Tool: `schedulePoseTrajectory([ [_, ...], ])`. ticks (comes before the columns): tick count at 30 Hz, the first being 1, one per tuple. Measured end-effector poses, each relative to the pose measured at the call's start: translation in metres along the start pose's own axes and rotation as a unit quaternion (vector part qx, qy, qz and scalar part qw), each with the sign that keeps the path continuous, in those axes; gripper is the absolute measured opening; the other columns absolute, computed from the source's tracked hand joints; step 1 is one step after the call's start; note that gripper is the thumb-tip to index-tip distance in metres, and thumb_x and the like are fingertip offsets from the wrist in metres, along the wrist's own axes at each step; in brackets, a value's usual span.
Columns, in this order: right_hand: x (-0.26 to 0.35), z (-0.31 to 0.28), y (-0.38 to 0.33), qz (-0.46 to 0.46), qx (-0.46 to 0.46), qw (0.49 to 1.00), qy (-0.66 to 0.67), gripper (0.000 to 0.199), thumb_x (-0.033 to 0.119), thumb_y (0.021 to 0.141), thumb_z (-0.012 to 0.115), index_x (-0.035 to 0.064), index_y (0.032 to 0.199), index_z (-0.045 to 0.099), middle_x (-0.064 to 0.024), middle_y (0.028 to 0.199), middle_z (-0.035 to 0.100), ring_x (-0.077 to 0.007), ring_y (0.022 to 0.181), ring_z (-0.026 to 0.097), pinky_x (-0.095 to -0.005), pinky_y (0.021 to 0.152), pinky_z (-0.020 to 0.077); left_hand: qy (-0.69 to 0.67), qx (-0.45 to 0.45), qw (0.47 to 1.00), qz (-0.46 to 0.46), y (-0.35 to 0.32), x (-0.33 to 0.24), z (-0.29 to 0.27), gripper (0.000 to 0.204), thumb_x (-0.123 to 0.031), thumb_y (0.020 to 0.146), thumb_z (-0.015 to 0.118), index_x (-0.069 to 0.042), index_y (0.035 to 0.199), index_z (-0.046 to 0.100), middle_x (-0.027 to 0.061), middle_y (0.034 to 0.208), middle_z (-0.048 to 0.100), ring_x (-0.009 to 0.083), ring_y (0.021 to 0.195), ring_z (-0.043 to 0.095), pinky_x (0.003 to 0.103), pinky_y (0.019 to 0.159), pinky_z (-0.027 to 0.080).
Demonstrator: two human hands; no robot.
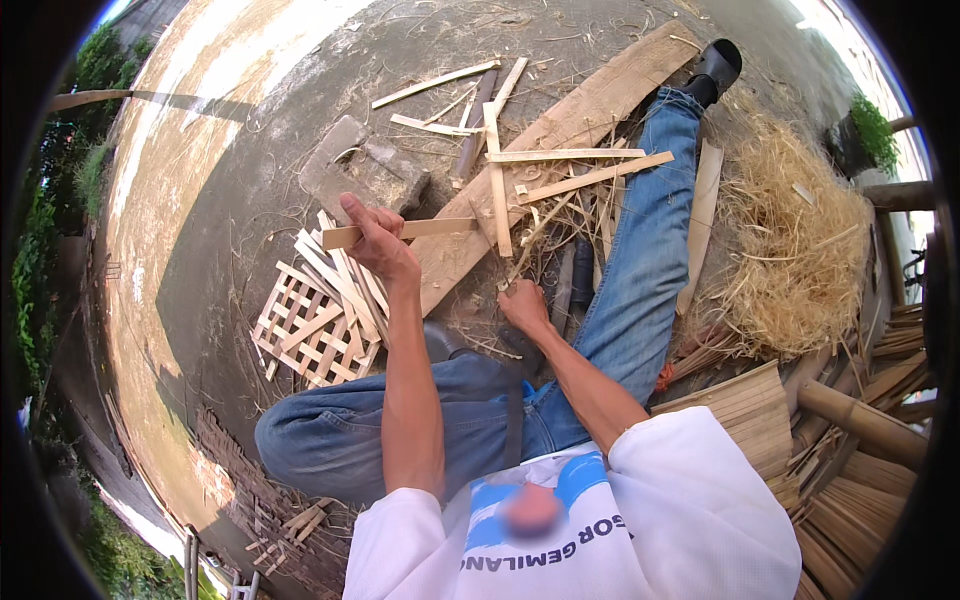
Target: The person sits on the ground and uses a knife to shave and shape thin wooden strips. They repeatedly hold the wood with one hand and scrape the blade along its length, producing wood shavings that accumulate on the ground.
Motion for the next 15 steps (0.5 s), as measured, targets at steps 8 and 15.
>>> schedulePoseTrajectory([
  [8,0.028,0.015,0.005,0.016,0.081,0.997,0.008,0.03,0.027,0.086,0.068,-0.0034,0.086,0.07,-0.0168,0.063,0.064,-0.0264,0.063,0.069,-0.0395,0.064,0.0543,0.222,0.249,0.936,-0.113,-0.03,0.119,-0.034,0.026,-0.022,0.108,0.053,0.001,0.121,0.054,0.0054,0.093,0.063,0.0173,0.09,0.066,0.033,0.089,0.05],
  [15,0.111,-0.105,-0.002,-0.195,-0.043,0.979,0.05,0.029,0.023,0.091,0.068,-0.0024,0.078,0.062,-0.0145,0.058,0.054,-0.023,0.054,0.052,-0.0382,0.055,0.0431,0.092,0.262,0.925,-0.258,-0.053,0.02,0.04,0.027,-0.03,0.11,0.049,-0.004,0.117,0.052,-0.0002,0.075,0.047,0.0065,0.052,0.044,0.022,0.043,0.038],
])
Point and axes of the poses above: each hand's wrist, its own y-axis towards the middle knuckle, its own z-axis out of the palm, x = y × z, the point moved 8 cm from there along y, towards the middle knuckle
